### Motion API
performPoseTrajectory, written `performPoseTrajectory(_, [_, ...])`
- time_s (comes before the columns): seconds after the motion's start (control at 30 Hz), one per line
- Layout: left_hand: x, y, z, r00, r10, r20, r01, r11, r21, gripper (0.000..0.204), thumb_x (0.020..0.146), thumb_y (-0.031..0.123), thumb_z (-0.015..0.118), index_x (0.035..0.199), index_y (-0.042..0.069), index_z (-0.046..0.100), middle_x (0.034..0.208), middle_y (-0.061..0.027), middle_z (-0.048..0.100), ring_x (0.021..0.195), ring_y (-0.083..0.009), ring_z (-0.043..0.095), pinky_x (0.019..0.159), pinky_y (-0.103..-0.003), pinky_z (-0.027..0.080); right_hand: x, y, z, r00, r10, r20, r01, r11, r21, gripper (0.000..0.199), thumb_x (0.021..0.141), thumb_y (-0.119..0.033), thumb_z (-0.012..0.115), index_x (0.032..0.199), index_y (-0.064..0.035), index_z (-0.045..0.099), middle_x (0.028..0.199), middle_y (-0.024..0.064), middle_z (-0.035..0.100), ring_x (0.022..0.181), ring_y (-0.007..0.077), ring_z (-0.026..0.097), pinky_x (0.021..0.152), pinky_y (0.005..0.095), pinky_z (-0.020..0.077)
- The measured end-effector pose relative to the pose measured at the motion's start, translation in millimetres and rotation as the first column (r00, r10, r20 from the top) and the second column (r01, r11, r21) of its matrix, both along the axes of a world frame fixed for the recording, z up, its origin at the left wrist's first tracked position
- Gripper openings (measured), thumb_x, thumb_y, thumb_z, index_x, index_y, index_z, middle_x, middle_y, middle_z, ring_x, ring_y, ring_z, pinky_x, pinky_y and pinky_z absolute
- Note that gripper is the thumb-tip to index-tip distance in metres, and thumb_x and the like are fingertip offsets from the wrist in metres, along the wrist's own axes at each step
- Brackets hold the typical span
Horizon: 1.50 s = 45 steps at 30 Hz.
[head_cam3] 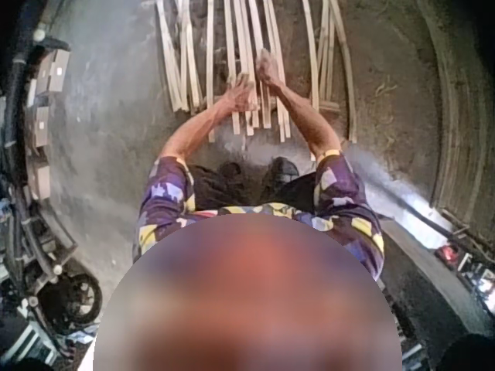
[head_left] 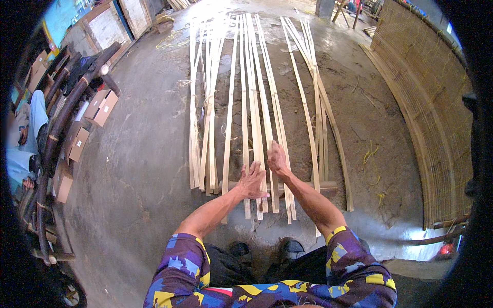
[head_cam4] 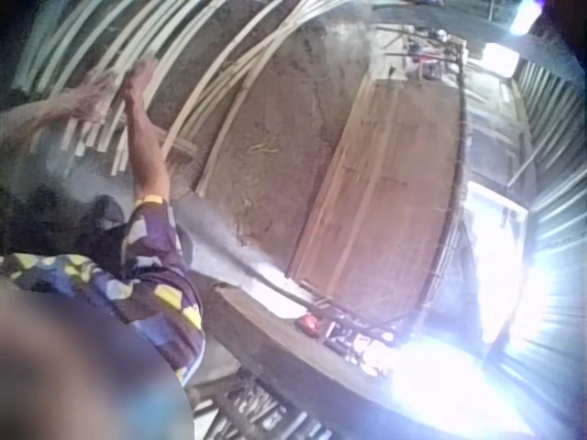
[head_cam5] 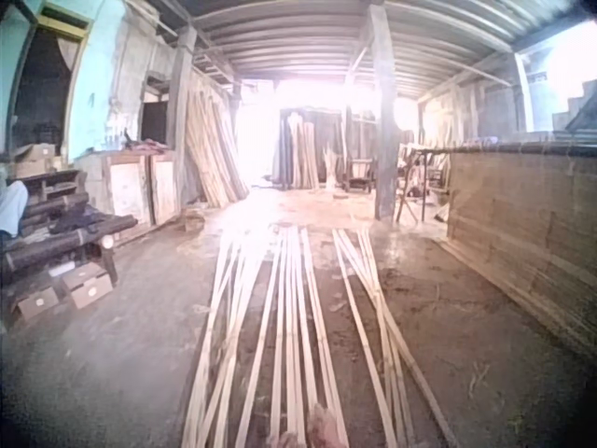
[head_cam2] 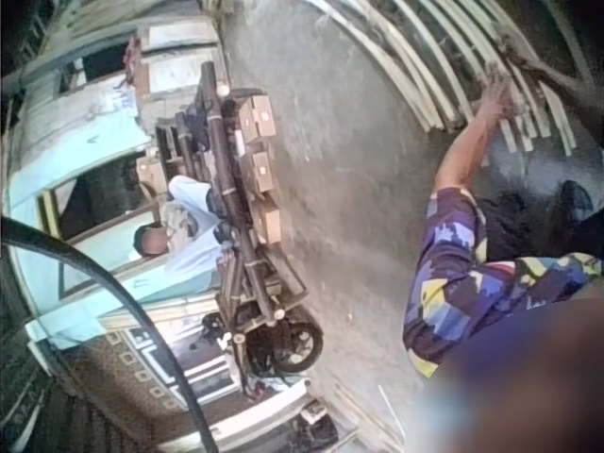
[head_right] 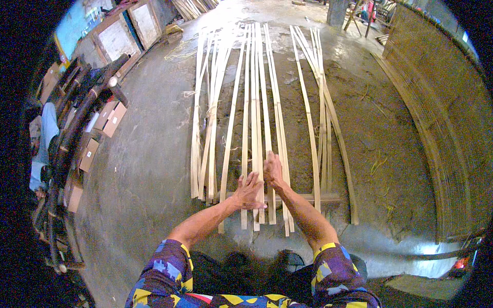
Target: The person sits on the floor and repeatedly picks up, aligns, and stacks thin bamboo strips into a neat pile. The hands adjust the strips one by one to keep them parallel and flush, occasionally shifting the growing stack to maintain alignment.
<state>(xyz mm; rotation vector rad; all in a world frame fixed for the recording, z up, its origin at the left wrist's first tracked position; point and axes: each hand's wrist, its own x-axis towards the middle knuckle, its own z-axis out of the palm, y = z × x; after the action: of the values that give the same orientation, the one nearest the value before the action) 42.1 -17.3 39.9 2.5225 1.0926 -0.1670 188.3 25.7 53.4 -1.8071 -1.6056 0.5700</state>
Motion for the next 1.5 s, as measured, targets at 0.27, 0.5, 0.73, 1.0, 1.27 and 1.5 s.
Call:
performPoseTrajectory(0.27, [-3.7, 2.6, 6.4, 0.992, -0.077, -0.101, 0.067, 0.993, -0.095, 0.117, 0.046, 0.063, 0.068, 0.130, -0.003, 0.021, 0.139, -0.0244, 0.001, 0.130, -0.0361, -0.001, 0.100, -0.058, 0.006, -9.2, -22.3, -51.4, 0.985, 0.057, -0.162, -0.071, 0.994, -0.082, 0.044, 0.075, -0.016, 0.058, 0.113, 0.0022, 0.044, 0.096, 0.0227, 0.056, 0.089, 0.0340, 0.055, 0.079, 0.0372, 0.0436])
performPoseTrajectory(0.5, [-11.7, -5.8, 7.5, 0.995, -0.088, -0.053, 0.084, 0.994, -0.069, 0.117, 0.046, 0.066, 0.067, 0.127, -0.006, 0.023, 0.140, -0.0230, 0.002, 0.130, -0.0361, -0.002, 0.100, -0.058, 0.006, -8.2, -6.0, -44.4, 0.965, -0.079, -0.251, 0.038, 0.985, -0.167, 0.046, 0.075, -0.017, 0.059, 0.115, -0.0001, 0.043, 0.086, 0.0171, 0.058, 0.078, 0.0256, 0.058, 0.070, 0.0343, 0.0458])
performPoseTrajectory(0.73, [-11.3, -7.5, 3.5, 0.978, -0.122, -0.170, 0.119, 0.993, -0.024, 0.119, 0.049, 0.067, 0.063, 0.130, -0.007, 0.017, 0.140, -0.0221, 0.004, 0.130, -0.0361, -0.002, 0.100, -0.059, 0.004, -15.9, -6.9, -49.3, 0.871, 0.008, -0.491, -0.088, 0.986, -0.142, 0.054, 0.076, -0.010, 0.058, 0.125, -0.0036, 0.035, 0.083, 0.0131, 0.058, 0.071, 0.0179, 0.057, 0.062, 0.0306, 0.0463])
performPoseTrajectory(1.0, [-12.1, -6.4, 1.3, 0.987, -0.106, -0.117, 0.102, 0.994, -0.039, 0.100, 0.061, 0.068, 0.052, 0.133, 0.006, 0.024, 0.141, -0.0200, 0.006, 0.130, -0.0357, 0.000, 0.101, -0.057, 0.004, -1.4, -9.9, -54.3, 0.941, 0.022, -0.338, -0.070, 0.989, -0.129, 0.060, 0.075, -0.008, 0.059, 0.128, -0.0062, 0.032, 0.078, 0.0130, 0.059, 0.066, 0.0173, 0.056, 0.057, 0.0291, 0.0455])
performPoseTrajectory(1.27, [-21.2, -5.3, 6.9, 0.989, -0.136, -0.064, 0.135, 0.991, -0.024, 0.095, 0.065, 0.068, 0.049, 0.134, 0.008, 0.022, 0.142, -0.0127, 0.009, 0.130, -0.0340, 0.004, 0.103, -0.054, 0.006, 1.7, -15.5, -67.0, 0.927, 0.053, -0.372, -0.130, 0.974, -0.185, 0.063, 0.073, -0.009, 0.059, 0.129, -0.0039, 0.030, 0.077, 0.0141, 0.059, 0.063, 0.0170, 0.056, 0.053, 0.0279, 0.0453])
performPoseTrajectory(1.5, [-18.5, -4.6, -0.4, 0.984, -0.149, -0.097, 0.152, 0.988, 0.025, 0.105, 0.058, 0.076, 0.047, 0.135, 0.009, 0.020, 0.142, -0.0128, 0.011, 0.130, -0.0343, 0.005, 0.102, -0.056, 0.006, -15.2, -24.0, -33.7, 0.916, -0.256, -0.310, 0.199, 0.959, -0.202, 0.055, 0.076, -0.013, 0.054, 0.126, -0.0020, 0.035, 0.085, 0.0198, 0.059, 0.075, 0.0228, 0.059, 0.067, 0.0341, 0.0469])
